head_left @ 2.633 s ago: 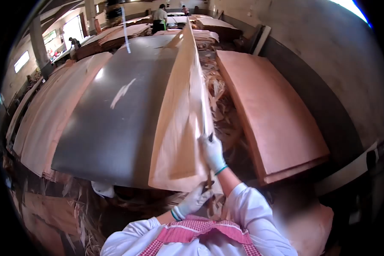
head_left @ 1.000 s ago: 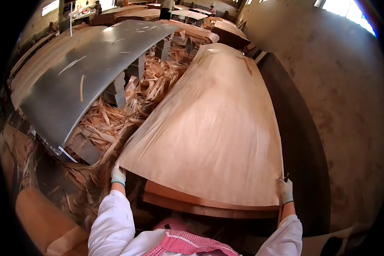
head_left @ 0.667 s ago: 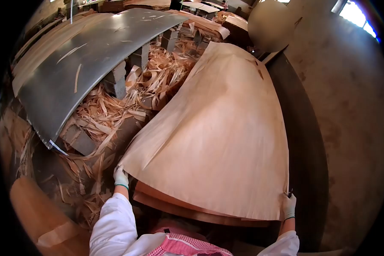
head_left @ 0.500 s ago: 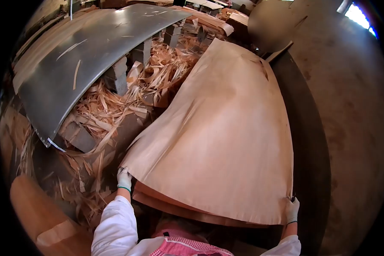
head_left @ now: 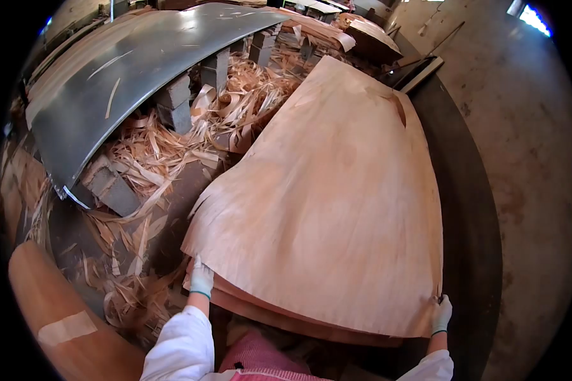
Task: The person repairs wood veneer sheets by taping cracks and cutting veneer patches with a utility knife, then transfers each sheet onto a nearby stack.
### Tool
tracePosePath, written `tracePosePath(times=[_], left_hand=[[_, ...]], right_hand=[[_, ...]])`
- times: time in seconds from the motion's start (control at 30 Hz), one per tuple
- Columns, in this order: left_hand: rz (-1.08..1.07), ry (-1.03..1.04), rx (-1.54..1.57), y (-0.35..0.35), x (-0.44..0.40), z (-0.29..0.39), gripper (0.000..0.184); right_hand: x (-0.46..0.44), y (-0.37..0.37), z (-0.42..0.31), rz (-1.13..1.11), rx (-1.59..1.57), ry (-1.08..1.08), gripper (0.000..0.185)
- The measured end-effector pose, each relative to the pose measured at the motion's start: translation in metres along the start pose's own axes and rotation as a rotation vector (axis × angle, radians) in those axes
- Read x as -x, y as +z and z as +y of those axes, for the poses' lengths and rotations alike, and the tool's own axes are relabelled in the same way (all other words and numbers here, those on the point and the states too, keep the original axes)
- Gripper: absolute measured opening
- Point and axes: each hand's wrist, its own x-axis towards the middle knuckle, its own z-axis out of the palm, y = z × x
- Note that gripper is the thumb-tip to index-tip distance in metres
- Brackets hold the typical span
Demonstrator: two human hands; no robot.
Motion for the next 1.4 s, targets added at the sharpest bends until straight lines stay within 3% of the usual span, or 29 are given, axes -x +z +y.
tracePosePath(times=[0.03, 0.13, 0.27, 0.37, 0.67, 0.7, 0.73, 0.8, 0.83, 0.87, 0.9, 1.07, 1.13, 1.2, 1.27, 1.3, 1.33, 1.4], left_hand=[[0.018, 0.033, -0.15, 0.007, -0.01, -0.001, 0.04], [0.41, -1.048, 1.833, -0.001, -0.031, 0.03, 0.026], [0.445, -0.844, 1.8, 0.012, 0.011, 0.042, 0.028], [0.463, -1.03, 1.815, -0.004, 0.033, 0.064, 0.028], [0.545, -1.093, 1.73, 0.064, 0.023, 0.063, 0.01], [0.365, -1.056, 1.772, 0.061, 0.033, 0.065, 0.017], [0.356, -1.184, 1.737, 0.077, 0.043, 0.062, 0.02], [0.359, -1.164, 1.785, 0.081, 0.056, 0.068, 0.027], [0.225, -0.982, 1.619, 0.107, 0.066, 0.052, 0.028], [0.18, -1.082, 1.758, 0.116, 0.066, 0.042, 0.026], [0.142, -1.256, 1.618, 0.098, 0.054, 0.053, 0.027], [0.165, -1.45, 1.457, 0.123, 0.041, 0.044, 0.021], [0.146, -1.438, 1.389, 0.133, 0.04, 0.041, 0.025], [0.113, -1.401, 1.301, 0.14, 0.041, 0.036, 0.029], [0.066, -1.344, 1.194, 0.166, 0.045, 0.025, 0.034], [-0.176, -1.065, 0.737, 0.186, 0.053, 0.005, 0.036], [-0.244, -0.922, 0.56, 0.187, 0.051, 0.007, 0.034], [-0.295, -0.794, 0.474, 0.172, 0.058, 0.006, 0.031]], right_hand=[[-0.004, 0.005, 0.001, -0.005, 0.022, 0.003, 0.021], [-0.011, 0.026, 0.021, -0.023, 0.062, 0.002, 0.024], [0.004, 0.054, 0.052, -0.012, 0.11, -0.01, 0.026], [0.023, 0.062, 0.049, -0.031, 0.163, 0.056, 0.026], [-0.004, 0.111, 0.055, -0.084, 0.268, 0.1, 0.029], [-0.004, 0.115, 0.059, -0.118, 0.291, 0.113, 0.03], [-0.004, 0.117, 0.064, -0.108, 0.31, 0.116, 0.031], [-0.006, 0.127, 0.071, -0.123, 0.363, 0.078, 0.034], [-0.004, 0.131, 0.07, -0.166, 0.383, 0.074, 0.036], [-0.004, 0.136, 0.067, -0.203, 0.392, 0.072, 0.038], [-0.005, 0.137, 0.069, -0.224, 0.398, 0.082, 0.04], [-0.019, 0.179, 0.109, -0.211, 0.582, -0.009, 0.053], [-0.024, 0.196, 0.125, -0.288, 0.628, 0.026, 0.055], [-0.017, 0.191, 0.09, -0.426, 0.681, 0.13, 0.057], [-0.014, 0.207, 0.096, -0.413, 0.572, 0.078, 0.056], [-0.014, 0.212, 0.103, -0.403, 0.524, 0.065, 0.055], [-0.016, 0.217, 0.111, -0.455, 0.358, 0.06, 0.053], [-0.01, 0.229, 0.141, -0.66, -0.564, 0.301, 0.048]])
